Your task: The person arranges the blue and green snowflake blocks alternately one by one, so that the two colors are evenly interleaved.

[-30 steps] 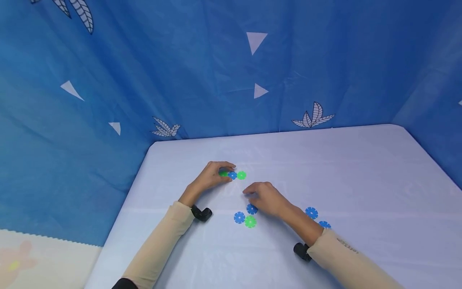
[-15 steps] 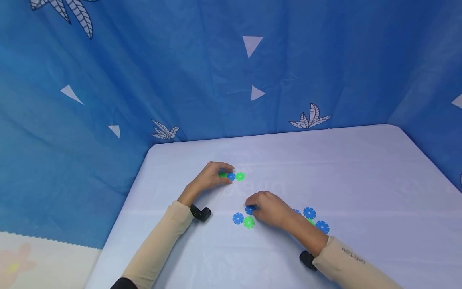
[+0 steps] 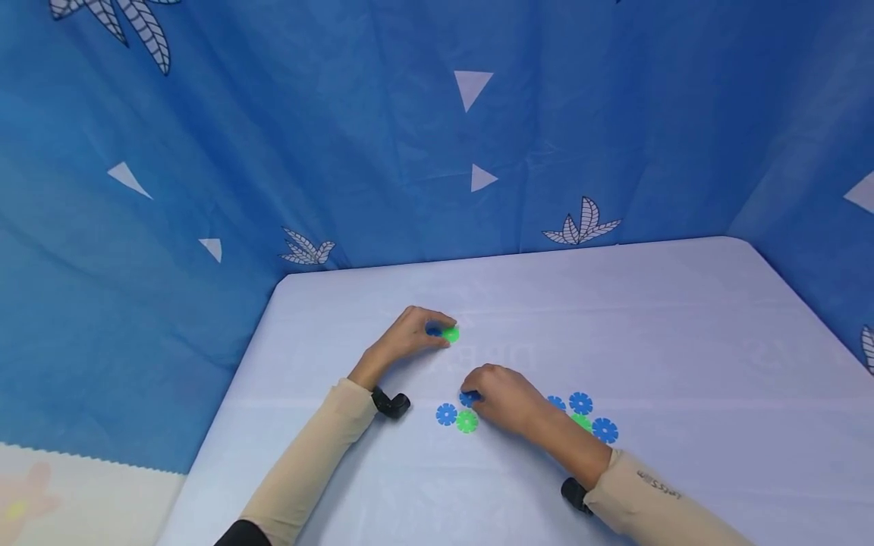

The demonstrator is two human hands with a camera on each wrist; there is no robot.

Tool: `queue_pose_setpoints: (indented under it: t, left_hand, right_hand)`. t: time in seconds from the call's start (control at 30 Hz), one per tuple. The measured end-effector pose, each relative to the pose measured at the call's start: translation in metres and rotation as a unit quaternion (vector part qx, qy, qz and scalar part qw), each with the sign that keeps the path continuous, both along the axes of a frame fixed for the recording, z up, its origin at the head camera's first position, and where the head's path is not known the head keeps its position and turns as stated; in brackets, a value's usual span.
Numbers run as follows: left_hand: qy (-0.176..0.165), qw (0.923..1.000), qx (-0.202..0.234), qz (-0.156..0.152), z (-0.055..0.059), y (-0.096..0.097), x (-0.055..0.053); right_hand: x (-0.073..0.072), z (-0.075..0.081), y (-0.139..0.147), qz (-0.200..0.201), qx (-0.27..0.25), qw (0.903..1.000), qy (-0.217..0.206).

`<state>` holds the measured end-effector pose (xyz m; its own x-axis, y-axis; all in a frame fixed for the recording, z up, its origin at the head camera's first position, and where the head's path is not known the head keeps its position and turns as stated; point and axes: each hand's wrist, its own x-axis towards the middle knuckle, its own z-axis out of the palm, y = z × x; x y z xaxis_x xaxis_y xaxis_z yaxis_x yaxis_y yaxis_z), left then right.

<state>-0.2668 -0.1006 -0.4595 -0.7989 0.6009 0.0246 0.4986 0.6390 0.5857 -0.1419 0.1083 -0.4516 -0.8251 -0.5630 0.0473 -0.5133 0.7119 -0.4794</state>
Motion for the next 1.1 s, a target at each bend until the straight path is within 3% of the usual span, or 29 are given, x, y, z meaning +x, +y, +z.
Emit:
queue_pose_setpoints:
  t: [0.4,0.83,1.1]
  left_hand:
    - [0.004,1.0,0.008,-0.002,-0.0016,-0.0017,0.0008]
    - [0.016,0.9997,-0.017,-0.004,-0.0014,-0.0008,0.0003]
    - [0.027,0.9995,-0.016,0.001,-0.001,0.0023,0.0007]
  right_hand:
    - [-0.0002,-0.0032,0.002,0.023,0.022,0.9989,0.035]
    - [-0.007,0.0033,0.0006,0.061,0.052,0.9967,0.013]
    - [-0.0086,0.0034,0.0014,0.061,0.054,0.9966,0.007]
